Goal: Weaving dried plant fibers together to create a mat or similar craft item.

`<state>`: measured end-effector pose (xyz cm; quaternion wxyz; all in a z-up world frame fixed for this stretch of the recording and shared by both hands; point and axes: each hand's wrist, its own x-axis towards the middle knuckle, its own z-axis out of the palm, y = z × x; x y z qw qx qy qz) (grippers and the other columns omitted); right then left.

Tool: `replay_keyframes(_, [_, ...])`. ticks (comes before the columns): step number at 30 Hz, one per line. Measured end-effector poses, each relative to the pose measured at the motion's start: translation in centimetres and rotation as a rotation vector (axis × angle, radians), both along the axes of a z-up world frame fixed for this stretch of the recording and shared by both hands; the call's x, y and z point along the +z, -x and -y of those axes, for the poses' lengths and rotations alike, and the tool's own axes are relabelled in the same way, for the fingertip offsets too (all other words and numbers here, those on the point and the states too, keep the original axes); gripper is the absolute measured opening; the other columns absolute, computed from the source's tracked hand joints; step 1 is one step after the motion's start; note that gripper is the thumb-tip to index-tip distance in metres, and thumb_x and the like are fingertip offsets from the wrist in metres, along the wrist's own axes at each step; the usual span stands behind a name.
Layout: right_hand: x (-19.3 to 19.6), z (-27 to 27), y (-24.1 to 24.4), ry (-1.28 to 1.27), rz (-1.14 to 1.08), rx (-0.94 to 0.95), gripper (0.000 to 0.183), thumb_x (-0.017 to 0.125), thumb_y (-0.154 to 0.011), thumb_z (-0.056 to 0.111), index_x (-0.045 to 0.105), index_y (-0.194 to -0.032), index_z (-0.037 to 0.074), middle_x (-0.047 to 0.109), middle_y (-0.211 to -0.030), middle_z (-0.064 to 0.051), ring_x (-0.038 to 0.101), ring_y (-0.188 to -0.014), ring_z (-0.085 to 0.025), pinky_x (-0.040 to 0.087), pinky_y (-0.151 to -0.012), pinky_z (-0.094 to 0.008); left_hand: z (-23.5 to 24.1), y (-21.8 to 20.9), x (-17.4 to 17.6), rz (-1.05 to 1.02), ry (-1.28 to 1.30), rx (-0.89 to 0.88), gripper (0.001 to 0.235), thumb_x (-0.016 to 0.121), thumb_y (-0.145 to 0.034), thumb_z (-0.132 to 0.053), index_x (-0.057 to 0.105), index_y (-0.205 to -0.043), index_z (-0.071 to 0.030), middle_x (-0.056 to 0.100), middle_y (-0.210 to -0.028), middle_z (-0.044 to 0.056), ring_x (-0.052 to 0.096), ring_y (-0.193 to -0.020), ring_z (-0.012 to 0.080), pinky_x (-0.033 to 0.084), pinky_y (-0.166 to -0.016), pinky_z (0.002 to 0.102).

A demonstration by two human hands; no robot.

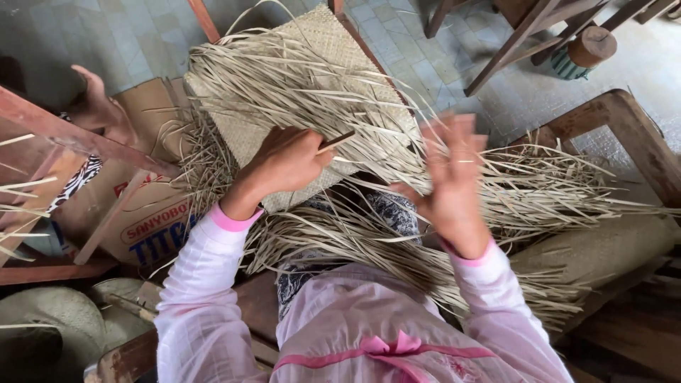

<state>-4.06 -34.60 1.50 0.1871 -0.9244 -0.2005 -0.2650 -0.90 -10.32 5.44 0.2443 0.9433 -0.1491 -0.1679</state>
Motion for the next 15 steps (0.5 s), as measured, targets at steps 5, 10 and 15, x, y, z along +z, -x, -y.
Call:
replay_keyframes(5, [-2.0, -0.8, -1.6, -0.351, -0.336, 0.435, 0.018, 0.064, -0.081, 0.019, 0.064, -0.096, 0.008, 0.067, -0.081, -0.007, 0.065, -0.076, -0.028, 0.049, -0.073, -0.037, 0.6, 0.2, 1.8, -0.062, 0.104, -0.033, 0.029, 0.043, -0.086, -0.019, 0.05, -0.061, -0.009, 0.043, -0.045, 0.004, 0.046, -0.037, 0.0205, 0.043, -0.053, 0.033])
replay_keyframes(10, [-3.1, 0.7, -2.1, -0.396, -0.593, 0.365, 0.009, 0.062, -0.082, 0.017, 0.068, -0.082, 0.01, 0.065, -0.065, -0.006, 0.063, -0.059, -0.02, 0.048, -0.063, -0.032, -0.3, -0.4, 1.0, -0.12, 0.238, 0.083, 0.021, 0.042, -0.092, -0.011, 0.052, -0.085, 0.007, 0.04, -0.055, 0.004, 0.034, -0.034, 0.0133, 0.03, -0.031, 0.023])
replay_keyframes(15, [-4.8, 0.4, -2.5, -0.497, -0.599, 0.202, 0.015, 0.06, -0.085, 0.022, 0.067, -0.077, 0.012, 0.061, -0.054, -0.002, 0.051, -0.047, -0.011, 0.042, -0.053, -0.025, 0.4, -2.0, -3.5, 0.861, 0.308, 0.231, 0.011, 0.057, -0.079, -0.01, 0.057, -0.088, -0.003, 0.047, -0.095, 0.013, 0.054, -0.088, 0.038, 0.046, -0.077, 0.046])
